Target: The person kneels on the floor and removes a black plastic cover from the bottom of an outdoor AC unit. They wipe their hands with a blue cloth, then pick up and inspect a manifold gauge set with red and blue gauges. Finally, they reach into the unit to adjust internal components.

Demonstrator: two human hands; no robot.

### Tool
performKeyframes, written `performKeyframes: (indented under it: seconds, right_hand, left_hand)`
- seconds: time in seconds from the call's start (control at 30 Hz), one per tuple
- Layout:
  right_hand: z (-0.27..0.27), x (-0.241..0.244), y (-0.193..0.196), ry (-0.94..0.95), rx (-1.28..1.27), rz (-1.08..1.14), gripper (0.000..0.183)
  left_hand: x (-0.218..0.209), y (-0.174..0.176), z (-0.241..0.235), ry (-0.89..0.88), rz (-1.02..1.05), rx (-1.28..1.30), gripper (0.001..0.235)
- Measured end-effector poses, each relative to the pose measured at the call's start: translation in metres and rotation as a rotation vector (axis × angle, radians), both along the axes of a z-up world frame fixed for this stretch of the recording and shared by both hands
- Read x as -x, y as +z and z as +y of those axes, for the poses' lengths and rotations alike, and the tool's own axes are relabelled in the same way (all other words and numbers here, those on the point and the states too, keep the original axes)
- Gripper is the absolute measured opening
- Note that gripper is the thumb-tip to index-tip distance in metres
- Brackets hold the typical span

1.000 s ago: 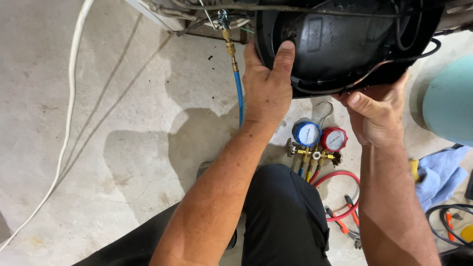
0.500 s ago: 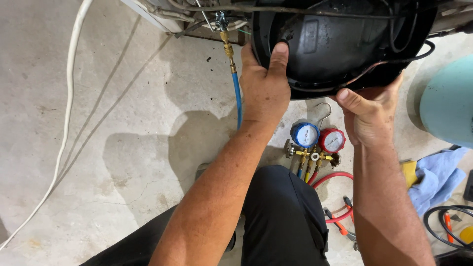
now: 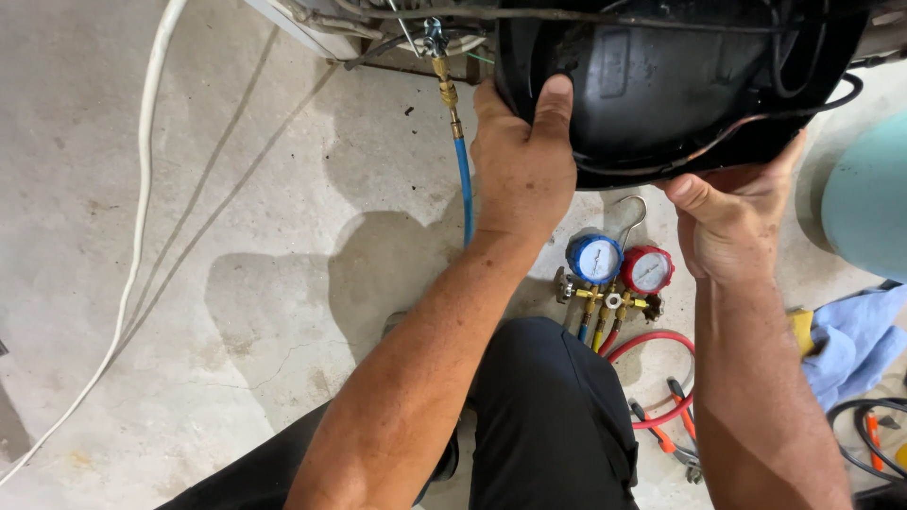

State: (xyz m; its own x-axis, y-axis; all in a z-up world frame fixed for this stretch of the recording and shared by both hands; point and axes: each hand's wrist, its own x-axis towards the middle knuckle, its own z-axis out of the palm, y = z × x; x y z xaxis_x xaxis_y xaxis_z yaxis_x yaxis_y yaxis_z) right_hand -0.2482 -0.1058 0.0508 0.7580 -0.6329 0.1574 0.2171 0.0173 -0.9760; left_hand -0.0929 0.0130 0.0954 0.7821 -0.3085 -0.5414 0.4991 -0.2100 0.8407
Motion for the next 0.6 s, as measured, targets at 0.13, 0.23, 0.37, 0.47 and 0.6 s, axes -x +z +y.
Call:
performKeyframes:
  seconds: [0.13, 0.23, 0.37, 0.47, 0.6]
  right_hand:
    - [-0.003, 0.003, 0.0, -0.009, 0.025, 0.009, 0.085]
    - [-0.012, 0.006, -0.003, -0.032, -0.069, 0.021, 0.093]
    - [-0.027, 0.015, -0.008, -0.034, -0.087, 0.059, 0.096]
    - [-0.035, 0.01, -0.006, -0.009, -0.052, 0.043, 0.093]
    - [-0.041, 0.015, -0.006, 0.056, 0.008, 0.045, 0.089]
  left_hand:
    - [0.004, -0.002, -0.005, 0.021, -0.024, -0.047, 0.049]
    - [0.007, -0.002, -0.01, 0.088, -0.068, -0.045, 0.045]
    - [0.014, 0.01, -0.011, 0.057, 0.015, -0.068, 0.054]
    - [0.016, 0.01, -0.015, 0.096, 0.07, -0.037, 0.054]
    - [0.025, -0.005, -0.023, 0.185, 0.088, 0.024, 0.054]
